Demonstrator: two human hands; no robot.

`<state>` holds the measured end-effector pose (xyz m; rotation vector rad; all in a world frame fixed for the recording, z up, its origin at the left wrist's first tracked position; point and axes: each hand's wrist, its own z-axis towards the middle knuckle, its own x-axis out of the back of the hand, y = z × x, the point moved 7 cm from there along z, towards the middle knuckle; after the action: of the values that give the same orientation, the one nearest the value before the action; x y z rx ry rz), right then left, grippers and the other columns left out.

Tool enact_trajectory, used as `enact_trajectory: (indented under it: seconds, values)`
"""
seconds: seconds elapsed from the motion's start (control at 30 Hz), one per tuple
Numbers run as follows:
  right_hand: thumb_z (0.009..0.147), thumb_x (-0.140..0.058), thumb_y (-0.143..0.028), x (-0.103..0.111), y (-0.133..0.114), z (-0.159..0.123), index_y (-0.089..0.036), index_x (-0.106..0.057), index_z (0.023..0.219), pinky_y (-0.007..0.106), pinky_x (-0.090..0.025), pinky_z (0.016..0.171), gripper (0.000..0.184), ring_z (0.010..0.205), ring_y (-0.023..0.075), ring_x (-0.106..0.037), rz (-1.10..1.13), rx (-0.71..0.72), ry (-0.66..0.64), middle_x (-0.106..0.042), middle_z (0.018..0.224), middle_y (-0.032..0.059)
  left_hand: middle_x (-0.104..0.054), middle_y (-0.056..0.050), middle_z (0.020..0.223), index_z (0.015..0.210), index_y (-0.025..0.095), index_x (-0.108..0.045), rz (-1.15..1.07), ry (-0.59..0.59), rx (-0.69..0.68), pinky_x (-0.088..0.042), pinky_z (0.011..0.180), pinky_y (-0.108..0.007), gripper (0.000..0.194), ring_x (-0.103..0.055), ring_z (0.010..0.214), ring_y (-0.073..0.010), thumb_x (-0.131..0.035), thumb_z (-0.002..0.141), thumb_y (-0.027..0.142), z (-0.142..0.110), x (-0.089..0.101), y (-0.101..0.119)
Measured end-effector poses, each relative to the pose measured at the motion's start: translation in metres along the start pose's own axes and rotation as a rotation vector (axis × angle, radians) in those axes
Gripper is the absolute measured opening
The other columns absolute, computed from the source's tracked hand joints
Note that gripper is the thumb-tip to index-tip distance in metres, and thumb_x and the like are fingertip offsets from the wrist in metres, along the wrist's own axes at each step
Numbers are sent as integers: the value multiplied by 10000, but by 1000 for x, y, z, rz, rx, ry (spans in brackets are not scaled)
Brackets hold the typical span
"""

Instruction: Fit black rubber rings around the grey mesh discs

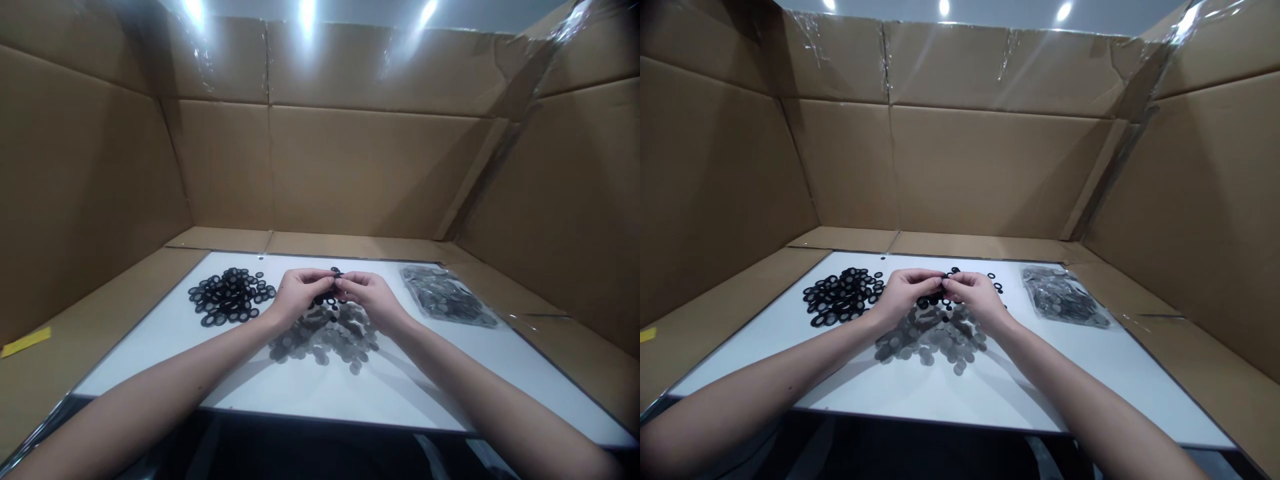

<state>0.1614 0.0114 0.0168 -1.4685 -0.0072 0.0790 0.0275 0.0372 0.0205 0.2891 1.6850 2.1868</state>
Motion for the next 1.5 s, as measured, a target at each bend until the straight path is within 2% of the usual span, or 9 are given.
enact_trajectory:
  seconds: [0.13, 0.23, 0.4, 0.53, 0.67, 0.9, 1.13, 1.37, 1.5]
  values:
    - [685, -691, -389, -2, 0, -1, -139, -686, 811, 302, -498, 723, 279, 730, 148, -575, 27, -22, -46, -631, 778, 46, -694, -93, 941, 960, 135, -685, 51, -28, -3, -501, 792, -289, 297, -636, 862, -190, -641, 734, 323, 6, 6, 1]
    - [695, -681, -398, -2, 1, -1, -142, -683, 829, 286, -500, 691, 289, 704, 141, -571, 6, -17, -25, -630, 772, 44, -690, -95, 930, 926, 126, -691, 96, -70, -7, -500, 789, -283, 273, -631, 870, -191, -647, 730, 311, 11, 8, 0]
    - [651, -726, -359, -3, 7, 0, -145, -664, 834, 295, -493, 740, 288, 691, 141, -607, 59, -19, 33, -663, 785, 46, -666, -86, 955, 1042, 145, -622, -79, -82, 67, -514, 807, -323, 369, -628, 873, -177, -674, 717, 310, 11, 2, -11]
    - [667, -716, -350, -2, 10, 0, -148, -663, 841, 304, -492, 766, 272, 724, 148, -624, 71, -13, 53, -673, 806, 48, -655, -94, 950, 991, 123, -614, -115, -56, 68, -507, 813, -302, 334, -624, 866, -158, -695, 702, 270, 9, 2, -12]
    - [675, -708, -336, 0, 5, 0, -155, -679, 890, 313, -488, 781, 283, 762, 165, -629, -10, 56, 76, -691, 839, 58, -655, -100, 919, 975, 118, -603, -55, -84, 63, -506, 751, -271, 325, -627, 832, -158, -700, 697, 256, 8, 1, -10]
    - [718, -660, -334, -1, -6, -2, -171, -689, 949, 337, -491, 788, 284, 812, 191, -632, -111, 169, 86, -697, 892, 65, -638, -50, 792, 949, 130, -567, -79, -10, 75, -489, 706, -246, 343, -627, 742, -135, -724, 670, 253, 8, 3, -14]
    - [720, -649, -361, -2, -5, -2, -166, -694, 963, 364, -497, 806, 315, 840, 213, -640, -124, 188, 65, -698, 920, 80, -640, -56, 812, 955, 128, -561, -119, -15, 83, -500, 751, -276, 358, -636, 766, -144, -731, 667, 253, 10, 6, -18]
    - [713, -654, -351, 1, -10, -2, -199, -702, 957, 371, -479, 844, 291, 901, 220, -632, -209, 220, 78, -697, 954, 60, -663, -92, 887, 922, 118, -596, -178, -43, 200, -516, 813, -322, 324, -648, 810, -164, -734, 668, 265, 9, 5, -18]
    - [716, -656, -351, 4, -12, -1, -193, -688, 984, 375, -473, 862, 313, 935, 224, -620, -232, 230, 106, -692, 976, 59, -675, -109, 930, 956, 114, -636, -217, -72, 213, -509, 865, -340, 314, -652, 842, -171, -719, 687, 253, 8, 5, -16]
